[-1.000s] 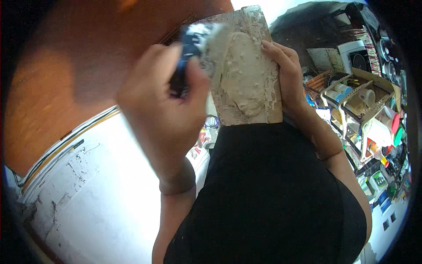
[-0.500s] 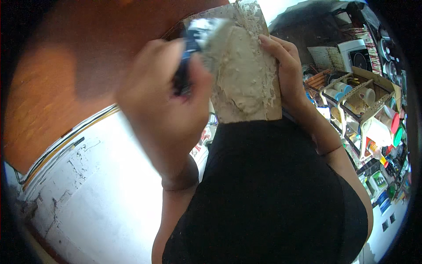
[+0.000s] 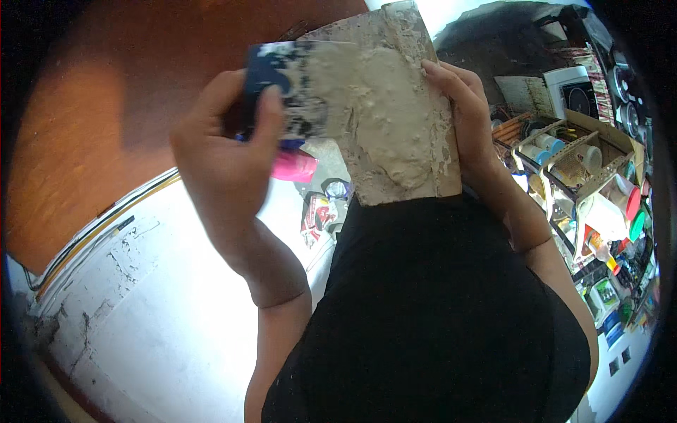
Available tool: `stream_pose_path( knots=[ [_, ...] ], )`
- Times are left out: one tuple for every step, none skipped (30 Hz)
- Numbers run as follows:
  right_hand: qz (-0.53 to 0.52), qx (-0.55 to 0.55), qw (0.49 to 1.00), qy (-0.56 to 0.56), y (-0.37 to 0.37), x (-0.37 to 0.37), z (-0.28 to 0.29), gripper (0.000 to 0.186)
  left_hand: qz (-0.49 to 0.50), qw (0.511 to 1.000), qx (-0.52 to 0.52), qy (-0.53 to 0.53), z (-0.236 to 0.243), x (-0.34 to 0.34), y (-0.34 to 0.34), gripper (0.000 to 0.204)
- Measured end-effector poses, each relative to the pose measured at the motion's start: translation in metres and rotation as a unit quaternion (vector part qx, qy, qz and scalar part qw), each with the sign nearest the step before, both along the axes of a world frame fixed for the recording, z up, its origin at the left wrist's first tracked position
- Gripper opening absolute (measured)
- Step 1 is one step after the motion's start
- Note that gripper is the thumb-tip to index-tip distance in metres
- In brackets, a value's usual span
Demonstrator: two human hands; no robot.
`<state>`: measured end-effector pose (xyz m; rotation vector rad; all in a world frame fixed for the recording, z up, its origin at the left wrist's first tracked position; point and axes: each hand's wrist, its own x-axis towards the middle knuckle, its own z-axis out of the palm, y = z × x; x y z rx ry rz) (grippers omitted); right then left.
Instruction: Applying plaster or wall putty to repair a wall using a spatula and a hawk.
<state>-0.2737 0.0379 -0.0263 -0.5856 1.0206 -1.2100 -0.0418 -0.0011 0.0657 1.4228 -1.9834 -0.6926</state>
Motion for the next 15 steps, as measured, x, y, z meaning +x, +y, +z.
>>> stream_pose_path(
  knots=[
    [-0.016, 0.013, 1.000, 0.003, -0.001, 0.000, 0.000, 0.040, 0.043, 0.998, 0.004, 0.040, -0.002, 0.006, -0.004, 0.016],
    [-0.033, 0.026, 0.999, 0.005, -0.001, -0.001, 0.000, 0.041, 0.067, 0.993, 0.016, 0.094, -0.005, 0.010, -0.007, 0.019],
    [-0.004, 0.014, 1.000, 0.002, -0.004, -0.003, 0.000, 0.042, 0.091, 0.985, 0.048, 0.141, -0.010, 0.012, -0.011, 0.023],
    [0.016, 0.031, 0.999, 0.003, -0.006, -0.003, -0.001, 0.043, 0.087, 0.988, 0.056, 0.111, -0.015, 0.013, -0.011, 0.023],
    [0.027, 0.000, 1.000, -0.003, -0.007, -0.003, -0.001, 0.043, 0.098, 0.979, 0.093, 0.154, -0.020, 0.012, -0.011, 0.024],
    [0.022, 0.006, 1.000, -0.007, -0.007, -0.002, -0.001, 0.043, 0.106, 0.966, 0.132, 0.196, -0.024, 0.010, -0.010, 0.025],
    [0.014, 0.035, 0.999, -0.010, -0.007, -0.001, -0.001, 0.044, 0.134, 0.957, 0.152, 0.206, -0.028, 0.009, -0.009, 0.026],
    [0.016, 0.016, 1.000, -0.011, -0.005, -0.001, -0.001, 0.044, 0.112, 0.960, 0.146, 0.212, -0.030, 0.007, -0.007, 0.026],
    [0.016, 0.011, 1.000, 0.017, -0.003, -0.001, 0.000, 0.044, 0.106, 0.955, 0.155, 0.230, -0.032, 0.005, -0.005, 0.026],
    [0.019, 0.009, 0.999, 0.030, -0.003, -0.001, 0.000, 0.044, 0.077, 0.945, 0.188, 0.256, -0.031, 0.004, -0.004, 0.026],
    [0.022, 0.007, 0.999, 0.044, -0.002, -0.001, 0.001, 0.044, 0.101, 0.937, 0.183, 0.279, -0.030, 0.003, -0.002, 0.026],
    [0.038, 0.003, 0.999, 0.019, -0.004, -0.002, 0.000, 0.045, 0.130, 0.943, 0.153, 0.265, -0.027, 0.003, -0.001, 0.026],
    [0.052, 0.000, 0.999, -0.004, -0.006, -0.004, 0.000, 0.045, 0.150, 0.942, 0.131, 0.271, -0.024, 0.004, -0.001, 0.027],
    [0.051, -0.002, 0.999, -0.003, -0.007, -0.005, -0.001, 0.045, 0.192, 0.936, 0.100, 0.277, -0.022, 0.004, -0.001, 0.027],
    [0.051, -0.007, 0.999, 0.016, -0.008, -0.005, -0.001, 0.046, 0.207, 0.946, 0.120, 0.220, -0.020, 0.005, -0.001, 0.027]
  ],
)
